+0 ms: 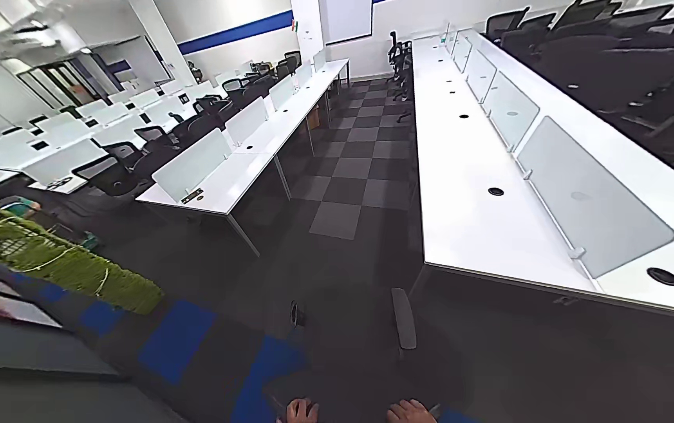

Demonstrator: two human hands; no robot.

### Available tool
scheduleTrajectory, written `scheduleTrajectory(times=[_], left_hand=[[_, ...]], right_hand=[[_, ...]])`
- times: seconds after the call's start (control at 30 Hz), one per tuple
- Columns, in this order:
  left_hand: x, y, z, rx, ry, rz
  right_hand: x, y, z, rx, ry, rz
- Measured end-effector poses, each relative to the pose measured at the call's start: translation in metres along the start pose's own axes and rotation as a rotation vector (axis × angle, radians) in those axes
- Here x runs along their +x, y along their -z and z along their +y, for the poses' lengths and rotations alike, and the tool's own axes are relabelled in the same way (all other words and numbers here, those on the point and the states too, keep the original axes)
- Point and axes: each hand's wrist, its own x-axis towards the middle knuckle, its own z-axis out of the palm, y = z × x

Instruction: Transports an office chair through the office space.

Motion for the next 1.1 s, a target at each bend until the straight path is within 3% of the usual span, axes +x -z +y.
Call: scheduleTrajectory(times=[0.17, 0.37, 0.87, 1.1], left_hand=[[0.076, 0.032, -0.028, 0.045, 0.004, -0.067], [0.185, 0.081, -0.044, 0.088, -0.007, -0.092], [0.393, 0.170, -0.015, 0.142, 0.018, -0.078], [0.511, 0.220, -0.001, 0.183, -0.025, -0.071]], right_hand=[[0.070, 0.000, 0.000, -0.129, -0.009, 0.111], [0.172, 0.021, 0.023, -0.184, -0.070, 0.075], [0.353, 0.117, 0.123, -0.082, -0.153, -0.153], [0.446, 0.155, 0.173, -0.068, -0.223, -0.144]])
